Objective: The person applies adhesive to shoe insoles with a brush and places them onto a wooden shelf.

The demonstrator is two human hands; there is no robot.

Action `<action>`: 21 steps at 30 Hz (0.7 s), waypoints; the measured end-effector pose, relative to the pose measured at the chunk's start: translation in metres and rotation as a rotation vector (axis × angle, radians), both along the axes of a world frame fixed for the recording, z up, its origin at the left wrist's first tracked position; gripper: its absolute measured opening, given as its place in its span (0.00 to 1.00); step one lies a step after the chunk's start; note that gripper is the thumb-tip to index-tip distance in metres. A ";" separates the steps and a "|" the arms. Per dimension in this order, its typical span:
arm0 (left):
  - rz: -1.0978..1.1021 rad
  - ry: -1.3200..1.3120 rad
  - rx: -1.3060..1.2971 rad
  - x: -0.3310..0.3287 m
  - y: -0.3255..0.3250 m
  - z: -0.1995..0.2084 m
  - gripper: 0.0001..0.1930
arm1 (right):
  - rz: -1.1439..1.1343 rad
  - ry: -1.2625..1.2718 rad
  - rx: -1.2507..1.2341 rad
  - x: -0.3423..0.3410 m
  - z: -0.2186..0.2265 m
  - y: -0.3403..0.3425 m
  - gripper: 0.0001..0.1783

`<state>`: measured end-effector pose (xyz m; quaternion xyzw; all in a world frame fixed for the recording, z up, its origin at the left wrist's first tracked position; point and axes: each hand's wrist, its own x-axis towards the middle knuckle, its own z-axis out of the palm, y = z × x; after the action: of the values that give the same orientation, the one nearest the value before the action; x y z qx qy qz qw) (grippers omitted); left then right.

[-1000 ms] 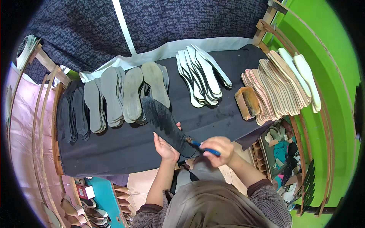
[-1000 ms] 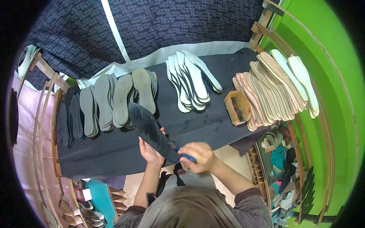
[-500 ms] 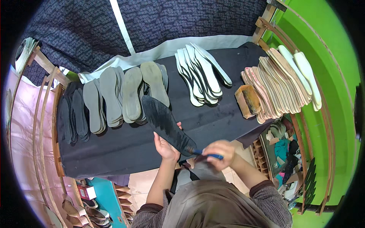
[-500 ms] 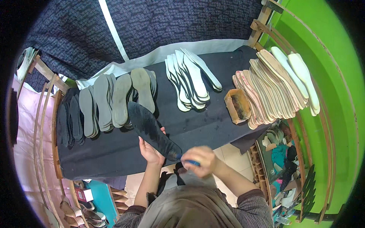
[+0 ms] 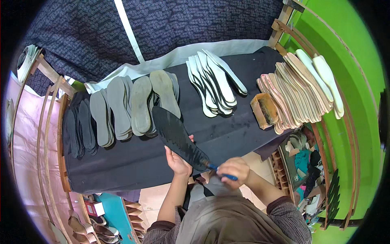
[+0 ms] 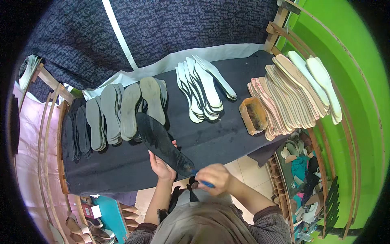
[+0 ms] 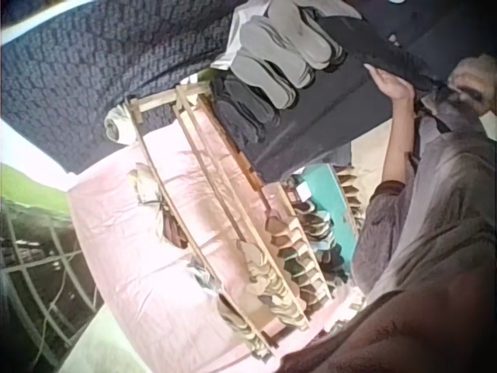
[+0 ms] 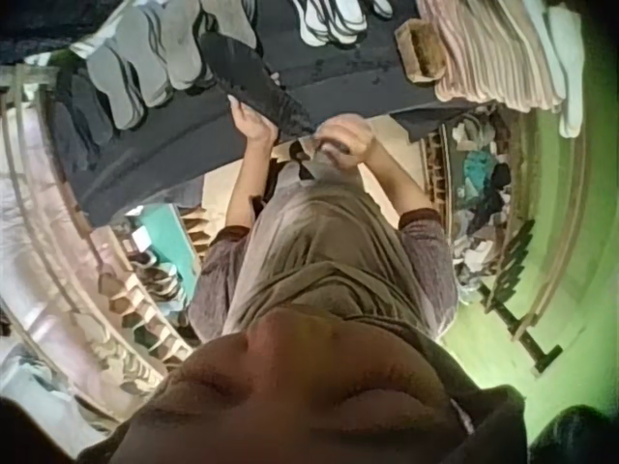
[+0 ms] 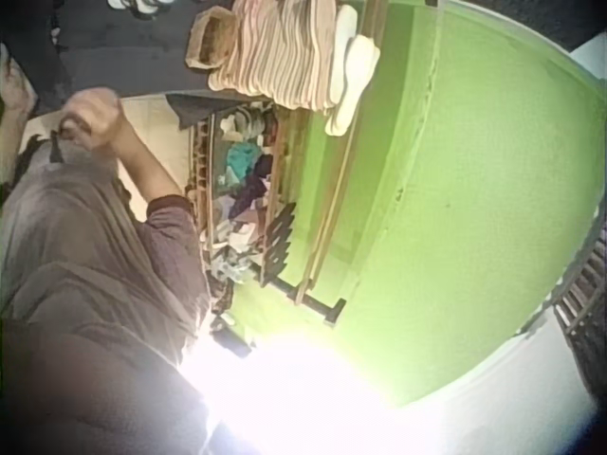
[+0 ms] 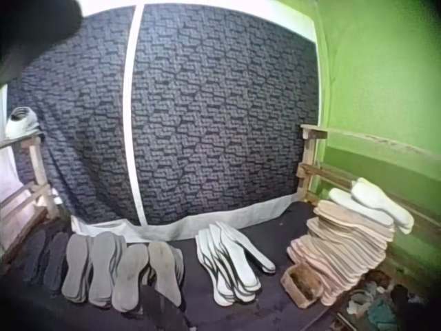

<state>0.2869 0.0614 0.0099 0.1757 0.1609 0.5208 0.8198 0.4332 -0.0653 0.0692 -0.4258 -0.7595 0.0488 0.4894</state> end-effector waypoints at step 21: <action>0.069 0.012 -0.014 0.005 0.001 0.006 0.30 | 0.116 0.026 -0.003 -0.003 0.004 0.011 0.09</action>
<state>0.2922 0.0628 0.0155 0.1677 0.1755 0.5465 0.8015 0.4305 -0.0542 0.0736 -0.3814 -0.7762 0.0838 0.4949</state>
